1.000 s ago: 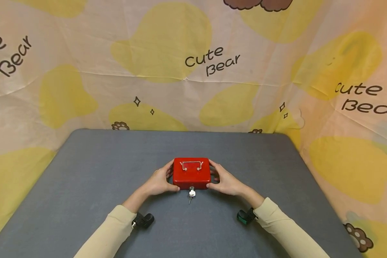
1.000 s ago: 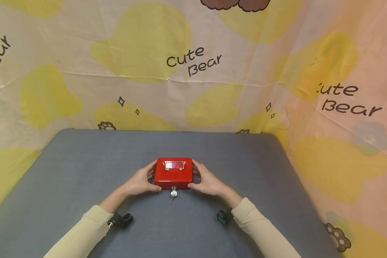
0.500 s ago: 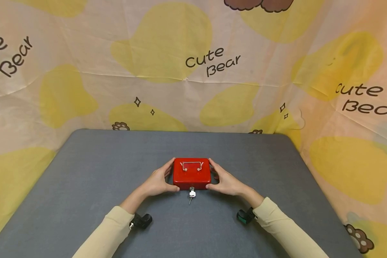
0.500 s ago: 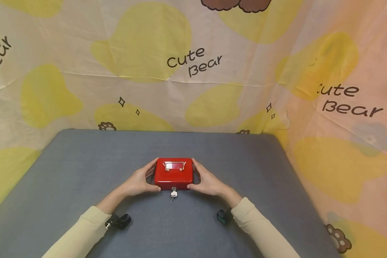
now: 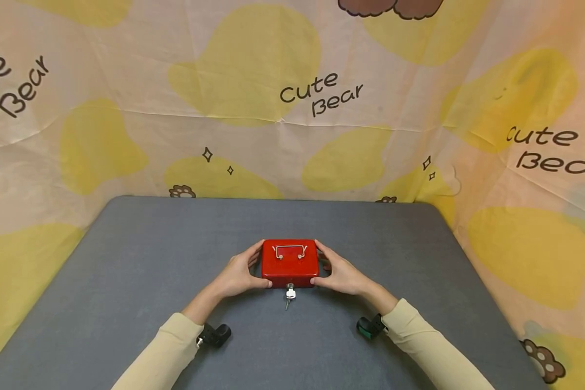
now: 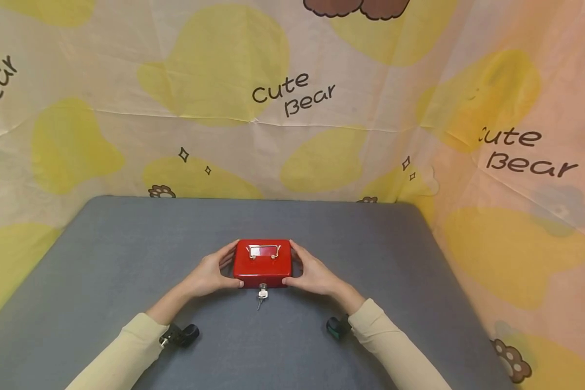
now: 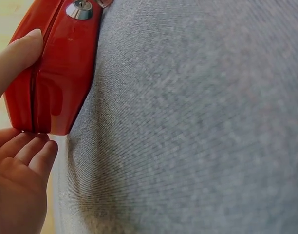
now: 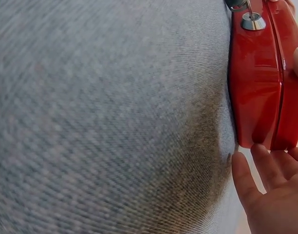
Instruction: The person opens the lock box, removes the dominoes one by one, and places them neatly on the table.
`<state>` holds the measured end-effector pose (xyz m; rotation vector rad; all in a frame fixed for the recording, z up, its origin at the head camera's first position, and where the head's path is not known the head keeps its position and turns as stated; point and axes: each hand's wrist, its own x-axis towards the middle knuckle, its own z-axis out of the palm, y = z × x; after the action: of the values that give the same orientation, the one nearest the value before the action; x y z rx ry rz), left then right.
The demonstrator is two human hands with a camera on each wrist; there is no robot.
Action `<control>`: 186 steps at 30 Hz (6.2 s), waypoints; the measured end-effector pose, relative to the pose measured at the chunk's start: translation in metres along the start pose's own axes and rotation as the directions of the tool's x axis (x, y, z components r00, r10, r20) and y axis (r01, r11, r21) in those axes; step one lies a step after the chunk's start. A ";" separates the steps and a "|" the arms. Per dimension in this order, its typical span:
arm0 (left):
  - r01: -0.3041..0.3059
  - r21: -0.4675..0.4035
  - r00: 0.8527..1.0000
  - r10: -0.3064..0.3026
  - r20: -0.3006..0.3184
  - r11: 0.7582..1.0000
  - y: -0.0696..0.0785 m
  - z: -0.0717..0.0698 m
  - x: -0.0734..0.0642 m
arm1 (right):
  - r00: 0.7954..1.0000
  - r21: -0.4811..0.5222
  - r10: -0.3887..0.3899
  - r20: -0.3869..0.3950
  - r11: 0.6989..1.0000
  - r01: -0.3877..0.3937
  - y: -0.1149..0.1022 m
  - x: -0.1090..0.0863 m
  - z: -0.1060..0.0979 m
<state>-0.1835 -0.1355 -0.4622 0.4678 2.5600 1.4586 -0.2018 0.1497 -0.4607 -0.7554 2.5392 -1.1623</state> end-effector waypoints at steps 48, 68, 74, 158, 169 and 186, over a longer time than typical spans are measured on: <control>-0.044 -0.030 0.998 0.043 -0.044 0.999 0.007 -0.012 0.007 | 0.998 0.003 0.068 0.014 0.998 -0.068 -0.017 0.014 -0.027; -0.096 -0.116 0.988 0.080 -0.135 0.989 0.007 -0.013 0.019 | 0.988 -0.106 0.149 -0.037 0.983 -0.153 -0.024 0.027 -0.037; -0.085 -0.100 0.985 0.069 -0.158 0.991 0.012 -0.014 0.020 | 0.990 -0.094 0.130 -0.047 0.987 -0.134 -0.023 0.028 -0.036; 0.119 -0.013 0.970 -0.119 -0.212 0.993 0.012 -0.013 0.026 | 0.964 0.130 0.109 -0.243 0.988 -0.079 -0.001 0.060 -0.028; 0.116 0.036 0.988 -0.111 -0.106 0.993 0.008 -0.013 0.009 | 0.965 0.129 0.106 -0.240 0.989 -0.076 -0.001 0.058 -0.027; 0.035 0.153 0.999 -0.035 -0.003 0.988 0.002 -0.008 -0.004 | 0.964 0.108 0.115 -0.238 0.990 -0.091 -0.001 0.059 -0.026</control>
<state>-0.1817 -0.1422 -0.4562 0.4408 2.6786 1.2560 -0.2618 0.1334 -0.4434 -0.4764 2.6558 -1.4078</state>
